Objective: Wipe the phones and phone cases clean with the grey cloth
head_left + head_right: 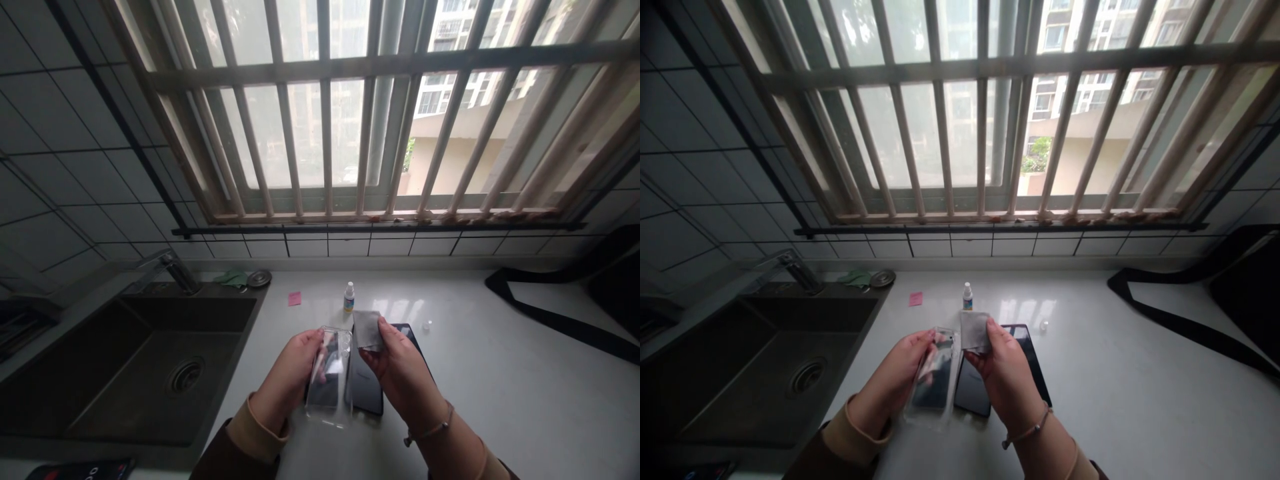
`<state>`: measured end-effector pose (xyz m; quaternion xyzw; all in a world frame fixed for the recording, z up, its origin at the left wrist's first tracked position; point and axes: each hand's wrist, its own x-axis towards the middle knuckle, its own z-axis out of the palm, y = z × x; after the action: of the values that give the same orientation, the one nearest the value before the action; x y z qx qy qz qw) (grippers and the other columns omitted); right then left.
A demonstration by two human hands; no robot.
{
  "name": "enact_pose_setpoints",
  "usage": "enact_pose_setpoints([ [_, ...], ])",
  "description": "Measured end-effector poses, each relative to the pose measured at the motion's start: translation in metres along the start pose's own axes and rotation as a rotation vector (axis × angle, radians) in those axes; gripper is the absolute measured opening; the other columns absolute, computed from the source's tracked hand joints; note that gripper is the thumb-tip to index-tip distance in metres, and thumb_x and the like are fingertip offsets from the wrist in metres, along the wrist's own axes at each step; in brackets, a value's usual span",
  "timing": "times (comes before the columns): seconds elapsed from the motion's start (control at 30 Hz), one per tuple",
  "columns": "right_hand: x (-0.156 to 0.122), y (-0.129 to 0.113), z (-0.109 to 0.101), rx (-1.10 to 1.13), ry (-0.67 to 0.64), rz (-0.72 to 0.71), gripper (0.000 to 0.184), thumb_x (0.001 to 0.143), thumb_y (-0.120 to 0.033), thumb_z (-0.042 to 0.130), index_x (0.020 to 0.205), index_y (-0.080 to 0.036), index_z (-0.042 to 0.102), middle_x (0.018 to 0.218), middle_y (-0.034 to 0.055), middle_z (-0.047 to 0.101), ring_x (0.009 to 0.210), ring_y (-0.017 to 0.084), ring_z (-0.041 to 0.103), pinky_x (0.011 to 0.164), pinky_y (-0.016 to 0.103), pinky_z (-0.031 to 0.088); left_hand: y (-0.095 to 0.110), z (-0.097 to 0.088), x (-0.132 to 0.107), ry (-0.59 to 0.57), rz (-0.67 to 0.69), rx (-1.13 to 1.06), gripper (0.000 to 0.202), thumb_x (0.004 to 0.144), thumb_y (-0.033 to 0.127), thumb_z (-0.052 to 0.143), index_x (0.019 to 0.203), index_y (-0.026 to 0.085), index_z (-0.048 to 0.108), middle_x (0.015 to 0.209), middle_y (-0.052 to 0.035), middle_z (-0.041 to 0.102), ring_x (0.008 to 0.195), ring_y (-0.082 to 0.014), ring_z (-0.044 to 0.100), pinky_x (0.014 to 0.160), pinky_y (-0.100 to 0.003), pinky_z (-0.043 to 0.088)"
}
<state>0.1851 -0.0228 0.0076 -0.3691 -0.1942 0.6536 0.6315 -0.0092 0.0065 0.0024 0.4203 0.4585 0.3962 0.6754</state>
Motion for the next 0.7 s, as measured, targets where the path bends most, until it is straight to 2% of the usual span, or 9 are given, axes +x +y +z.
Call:
enact_pose_setpoints([
  [0.07,0.0,0.003,0.0,0.014,-0.022,0.02,0.034,0.087,-0.055,0.083,0.102,-0.025,0.077,0.105,0.0091,0.08,0.086,0.025,0.074,0.071,0.036,0.064,0.0,0.004,-0.003,0.01,-0.042,-0.067,0.044,0.087,0.056,0.077,0.099,0.015,0.07,0.066,0.0067,0.051,0.049,-0.0075,0.042,0.047,-0.021,0.041],
  [0.13,-0.003,0.006,0.002,0.026,-0.071,0.037,0.035,0.088,-0.055,0.083,0.103,-0.024,0.076,0.104,0.0088,0.08,0.085,0.024,0.075,0.07,0.035,0.064,0.0,0.008,-0.006,0.013,-0.074,-0.119,0.041,0.089,0.054,0.076,0.097,0.016,0.068,0.066,0.0059,0.053,0.049,-0.0083,0.047,0.049,-0.022,0.047],
  [0.27,-0.01,0.01,0.008,0.048,-0.155,0.097,0.04,0.089,-0.054,0.083,0.107,-0.019,0.076,0.104,0.0108,0.081,0.083,0.021,0.076,0.07,0.031,0.064,-0.002,0.015,-0.008,0.013,-0.144,-0.258,0.029,0.099,0.045,0.068,0.092,0.017,0.062,0.071,0.0,0.064,0.051,-0.0108,0.058,0.055,-0.025,0.055],
  [0.37,-0.011,0.012,0.009,0.053,-0.159,0.11,0.044,0.087,-0.052,0.087,0.109,-0.016,0.076,0.102,0.01,0.081,0.081,0.018,0.076,0.069,0.027,0.064,0.001,0.017,-0.008,0.01,-0.24,-0.385,0.025,0.106,0.038,0.058,0.098,0.014,0.063,0.078,-0.0054,0.07,0.054,-0.0127,0.066,0.056,-0.025,0.057],
  [0.5,-0.006,0.011,0.006,0.089,-0.066,0.098,0.043,0.082,-0.044,0.093,0.108,-0.015,0.076,0.097,0.007,0.081,0.074,0.015,0.075,0.064,0.023,0.064,0.011,0.019,-0.012,-0.087,-0.311,-0.592,0.035,0.111,0.04,0.05,0.126,0.011,0.062,0.104,-0.0176,0.076,0.082,-0.0216,0.078,0.077,-0.032,0.063],
  [0.6,-0.004,0.004,0.004,0.156,0.006,0.139,0.032,0.092,-0.036,0.084,0.111,-0.012,0.076,0.101,0.0118,0.082,0.082,0.017,0.079,0.07,0.023,0.067,0.019,0.021,-0.018,-0.17,-0.281,-0.666,0.051,0.11,0.05,0.049,0.151,0.019,0.05,0.121,-0.0205,0.075,0.097,-0.0259,0.079,0.089,-0.038,0.062],
  [0.7,-0.003,-0.004,0.004,0.222,0.064,0.185,0.026,0.102,-0.031,0.07,0.114,-0.009,0.076,0.108,0.0163,0.082,0.09,0.019,0.081,0.075,0.023,0.068,0.026,0.02,-0.023,-0.239,-0.296,-0.67,0.059,0.11,0.057,0.042,0.161,0.029,0.038,0.137,-0.0223,0.068,0.112,-0.0346,0.076,0.091,-0.052,0.061],
])
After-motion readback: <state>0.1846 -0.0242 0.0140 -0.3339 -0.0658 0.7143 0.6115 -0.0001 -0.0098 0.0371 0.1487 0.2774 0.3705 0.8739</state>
